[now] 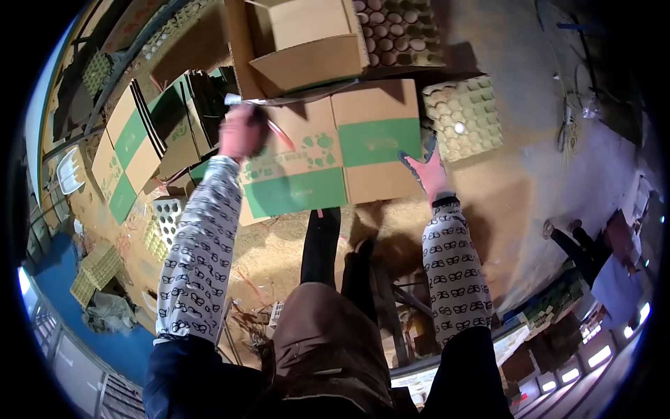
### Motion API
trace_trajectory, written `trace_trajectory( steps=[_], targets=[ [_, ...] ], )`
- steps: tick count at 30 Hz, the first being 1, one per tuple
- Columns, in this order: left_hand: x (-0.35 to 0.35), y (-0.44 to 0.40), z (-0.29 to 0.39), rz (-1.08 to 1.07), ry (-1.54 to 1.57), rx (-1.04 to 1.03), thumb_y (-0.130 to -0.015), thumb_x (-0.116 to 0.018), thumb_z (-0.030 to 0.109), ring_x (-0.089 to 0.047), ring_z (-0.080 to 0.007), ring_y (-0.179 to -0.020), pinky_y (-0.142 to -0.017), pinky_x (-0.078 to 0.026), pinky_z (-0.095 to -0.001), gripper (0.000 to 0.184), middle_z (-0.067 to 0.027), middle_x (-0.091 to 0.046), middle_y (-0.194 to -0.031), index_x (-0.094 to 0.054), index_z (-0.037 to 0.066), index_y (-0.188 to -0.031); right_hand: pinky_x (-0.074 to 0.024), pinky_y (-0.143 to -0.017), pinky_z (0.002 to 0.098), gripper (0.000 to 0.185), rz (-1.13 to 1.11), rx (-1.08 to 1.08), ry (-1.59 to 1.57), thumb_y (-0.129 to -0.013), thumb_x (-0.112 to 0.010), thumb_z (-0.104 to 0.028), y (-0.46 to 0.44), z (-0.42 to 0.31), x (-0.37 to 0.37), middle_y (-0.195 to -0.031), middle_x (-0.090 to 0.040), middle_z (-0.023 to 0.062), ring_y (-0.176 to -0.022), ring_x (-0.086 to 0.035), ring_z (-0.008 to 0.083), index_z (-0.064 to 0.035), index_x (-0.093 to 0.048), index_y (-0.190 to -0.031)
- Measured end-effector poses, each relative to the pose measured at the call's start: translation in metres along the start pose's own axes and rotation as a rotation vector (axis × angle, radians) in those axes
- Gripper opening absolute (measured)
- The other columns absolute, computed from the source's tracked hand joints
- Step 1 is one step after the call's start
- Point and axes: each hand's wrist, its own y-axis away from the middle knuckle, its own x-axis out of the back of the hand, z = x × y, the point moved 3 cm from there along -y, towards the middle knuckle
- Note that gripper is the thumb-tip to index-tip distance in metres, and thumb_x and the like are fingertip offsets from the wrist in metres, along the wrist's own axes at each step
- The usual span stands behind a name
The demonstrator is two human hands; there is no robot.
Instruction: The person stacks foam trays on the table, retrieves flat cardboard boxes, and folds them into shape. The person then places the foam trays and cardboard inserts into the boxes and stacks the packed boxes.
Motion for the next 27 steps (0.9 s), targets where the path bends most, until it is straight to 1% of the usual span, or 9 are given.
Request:
trace_trajectory(
  steps=[1, 2, 3, 5, 7, 9, 15, 24, 27],
  targets=[
    [-0.013, -0.007, -0.072, 0.447, 0.083, 0.083, -0.080, -0.060, 0.016, -0.060, -0.0302, -0.079, -0.073, -0.049, -0.0381, 0.023, -0.0165, -0.063, -0.092, -0.061, 0.005, -0.101, -0.0422, -0.091, 0.0286, 0.060, -0.081, -0.019, -0.038, -0.075, -0.069, -0.008, -0.012, -0.002, -0.010, -0.119, -0.056, 0.0085, -0.106, -0.053, 0.0186, -0.0021, -0.042, -0.129],
    [0.006, -0.013, -0.117, 0.414, 0.298, 0.608, -0.080, -0.061, 0.020, -0.062, -0.0316, -0.081, -0.075, -0.050, -0.0387, 0.024, -0.0157, -0.065, -0.091, -0.063, 0.004, -0.098, -0.0426, -0.091, 0.0287, 0.059, -0.135, 0.006, -0.016, -0.075, -0.068, -0.008, -0.021, 0.000, -0.013, -0.118, -0.057, 0.0086, -0.105, -0.053, 0.0186, -0.0021, -0.042, -0.128],
    [0.008, -0.007, -0.177, 0.675, 0.632, 0.665, -0.082, -0.062, 0.023, -0.060, -0.0251, -0.074, -0.068, -0.049, -0.0368, 0.026, -0.0121, -0.065, -0.085, -0.063, 0.002, -0.097, -0.0429, -0.090, 0.0287, 0.058, -0.183, 0.027, 0.009, -0.076, -0.068, -0.007, -0.026, 0.005, -0.009, -0.118, -0.057, 0.0086, -0.104, -0.054, 0.0185, -0.0021, -0.043, -0.128],
    [0.036, 0.013, -0.210, 0.551, 0.791, 1.196, -0.085, -0.062, 0.029, -0.056, -0.0137, -0.076, -0.068, -0.047, -0.0323, 0.032, -0.0059, -0.063, -0.089, -0.061, 0.002, -0.103, -0.0442, -0.088, 0.0291, 0.050, -0.271, 0.070, 0.220, -0.081, -0.065, -0.011, -0.026, -0.007, -0.001, -0.116, -0.057, 0.0081, -0.101, -0.055, 0.0174, -0.0013, -0.045, -0.126],
    [0.046, 0.030, -0.143, 0.644, 1.018, 0.609, -0.093, -0.052, 0.028, -0.057, -0.0142, -0.085, -0.080, -0.045, -0.0281, 0.034, -0.0042, -0.062, -0.096, -0.058, 0.000, -0.112, -0.0438, -0.089, 0.0277, 0.048, -0.378, -0.175, 0.046, -0.087, -0.058, -0.013, -0.039, 0.000, 0.010, -0.122, -0.054, 0.0071, -0.106, -0.053, 0.0158, -0.0019, -0.041, -0.131],
    [0.023, 0.064, -0.113, 0.424, 0.904, 0.428, -0.096, -0.047, 0.026, -0.058, -0.0145, -0.092, -0.086, -0.044, -0.0273, 0.035, -0.0071, -0.063, -0.103, -0.057, -0.001, -0.115, -0.0412, -0.094, 0.0280, 0.045, -0.425, -0.331, -0.395, -0.096, -0.044, -0.022, -0.067, 0.032, 0.028, -0.130, -0.047, 0.0062, -0.113, -0.050, 0.0161, -0.0018, -0.037, -0.135],
    [-0.067, 0.072, -0.069, -0.105, 1.773, 0.949, -0.095, -0.033, 0.047, -0.056, -0.0223, -0.102, -0.092, -0.042, -0.0341, 0.056, -0.0090, -0.056, -0.121, -0.046, 0.006, -0.130, -0.0380, -0.097, 0.0287, 0.043, -0.100, -0.175, -0.486, -0.097, -0.040, -0.022, -0.122, 0.080, 0.011, -0.131, -0.047, 0.0065, -0.115, -0.048, 0.0164, -0.0027, -0.038, -0.135],
    [-0.096, 0.130, -0.066, -0.003, 1.487, 0.952, -0.095, -0.033, 0.047, -0.056, -0.0228, -0.103, -0.092, -0.042, -0.0347, 0.055, -0.0090, -0.055, -0.122, -0.046, 0.006, -0.130, -0.0333, -0.102, 0.0298, 0.041, -0.066, -0.125, -0.676, -0.099, -0.034, -0.023, -0.012, 0.173, 0.025, -0.132, -0.047, 0.0069, -0.120, -0.044, 0.0170, -0.0040, -0.038, -0.135],
    [-0.103, 0.145, -0.061, -0.028, 1.458, 0.974, -0.095, -0.033, 0.047, -0.055, -0.0230, -0.104, -0.092, -0.042, -0.0349, 0.055, -0.0090, -0.055, -0.122, -0.045, 0.007, -0.130, -0.0349, -0.101, 0.0295, 0.041, -0.313, -0.135, -1.046, -0.099, -0.035, -0.026, 0.021, 0.185, 0.026, -0.131, -0.048, 0.0070, -0.118, -0.046, 0.0169, -0.0041, -0.040, -0.134]
  ],
)
